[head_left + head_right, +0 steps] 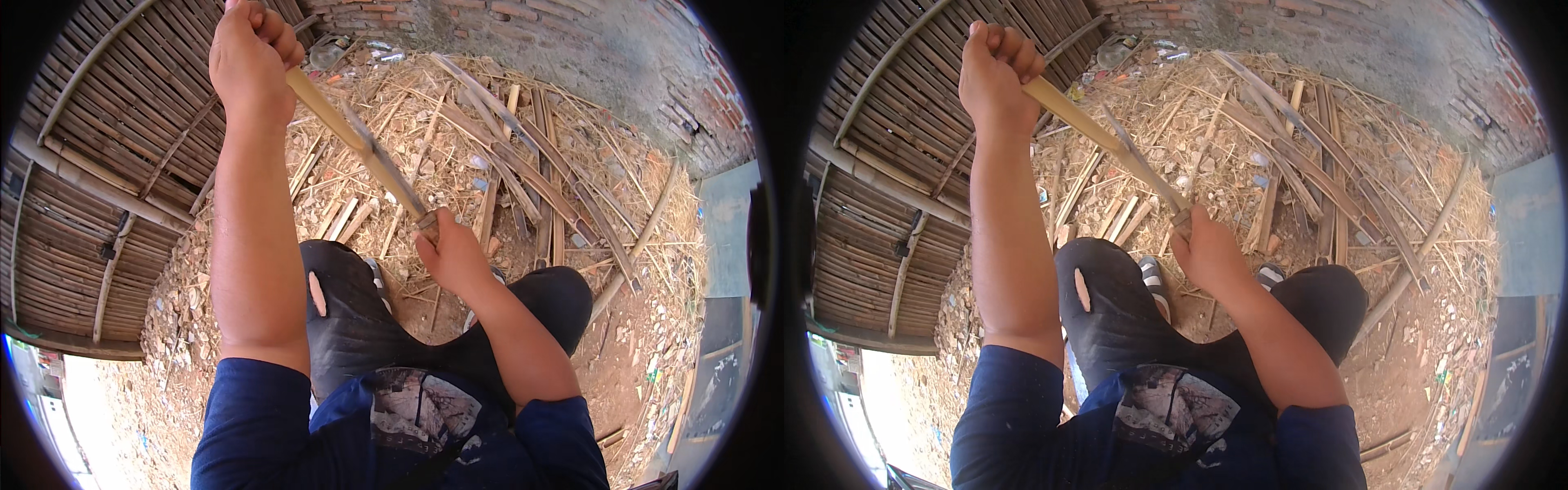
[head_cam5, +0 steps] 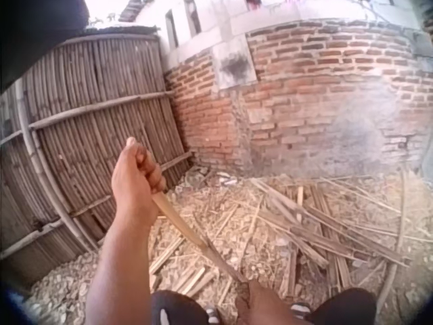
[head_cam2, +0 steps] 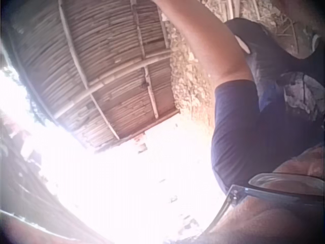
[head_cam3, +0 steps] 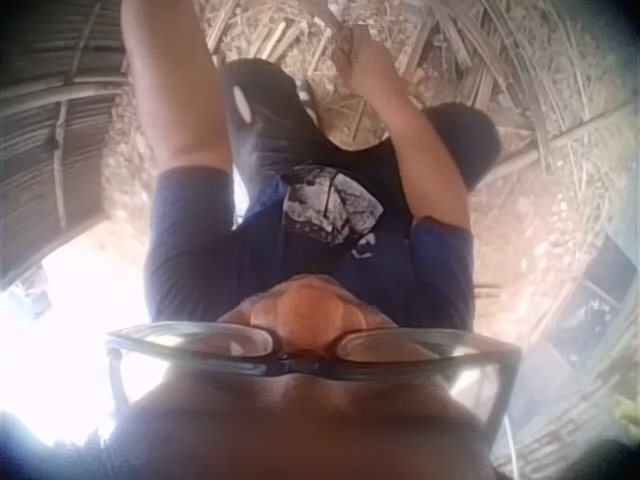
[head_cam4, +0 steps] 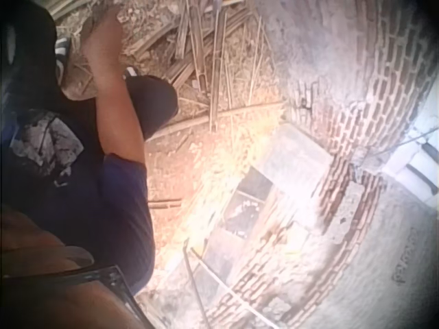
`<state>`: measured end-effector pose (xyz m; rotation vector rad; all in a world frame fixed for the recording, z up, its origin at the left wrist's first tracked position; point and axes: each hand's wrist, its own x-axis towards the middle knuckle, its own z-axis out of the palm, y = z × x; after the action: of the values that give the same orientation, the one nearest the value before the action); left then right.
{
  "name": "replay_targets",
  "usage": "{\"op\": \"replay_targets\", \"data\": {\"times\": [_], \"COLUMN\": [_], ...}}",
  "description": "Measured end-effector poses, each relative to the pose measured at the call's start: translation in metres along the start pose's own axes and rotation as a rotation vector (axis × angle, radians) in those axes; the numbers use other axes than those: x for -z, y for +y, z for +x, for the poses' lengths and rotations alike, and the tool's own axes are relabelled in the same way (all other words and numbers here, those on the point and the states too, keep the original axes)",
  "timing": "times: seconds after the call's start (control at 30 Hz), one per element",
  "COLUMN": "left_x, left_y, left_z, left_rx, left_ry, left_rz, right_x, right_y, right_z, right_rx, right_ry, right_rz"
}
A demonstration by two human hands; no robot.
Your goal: The person uses a hammer to split a piece of bamboo and then shaves the surface of a bamboo strip using a large knife.
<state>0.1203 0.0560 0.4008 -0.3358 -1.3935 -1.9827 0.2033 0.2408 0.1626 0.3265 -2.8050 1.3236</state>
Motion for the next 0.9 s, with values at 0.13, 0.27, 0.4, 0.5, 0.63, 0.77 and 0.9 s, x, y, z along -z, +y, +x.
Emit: {"op": "replay_targets", "data": {"times": [0.13,0.27,0.4,0.5,0.63,0.77,0.9], "left_x": [0.021,0.033,0.024,0.012,0.018,0.023,0.022], "left_y": [-0.005,-0.004,-0.003,-0.006,-0.004,-0.003,-0.003], "left_z": [0.011,0.013,0.008,0.005,0.007,0.006,0.006], "left_rx": [-0.003,0.008,-0.005,-0.027,-0.002,-0.012,-0.004], "left_ry": [0.021,-0.01,-0.01,0.023,-0.002,-0.012,0.017], "left_rz": [0.019,-0.008,0.017,0.064,0.012,0.019,0.014], "right_x": [-0.014,0.022,0.018,-0.01,-0.03,0.003,0.008], "right_y": [0.031,0.002,-0.019,0.009,0.051,0.025,0.001], "right_z": [0.01,0.006,0.002,0.004,0.015,0.015,0.006], "right_rx": [-0.011,-0.031,-0.048,-0.091,-0.166,-0.17,-0.067], "right_ry": [-0.083,-0.099,-0.039,-0.105,-0.201,-0.241,-0.142], "right_rz": [-0.098,-0.067,-0.003,-0.127,-0.226,-0.279,-0.13]}}
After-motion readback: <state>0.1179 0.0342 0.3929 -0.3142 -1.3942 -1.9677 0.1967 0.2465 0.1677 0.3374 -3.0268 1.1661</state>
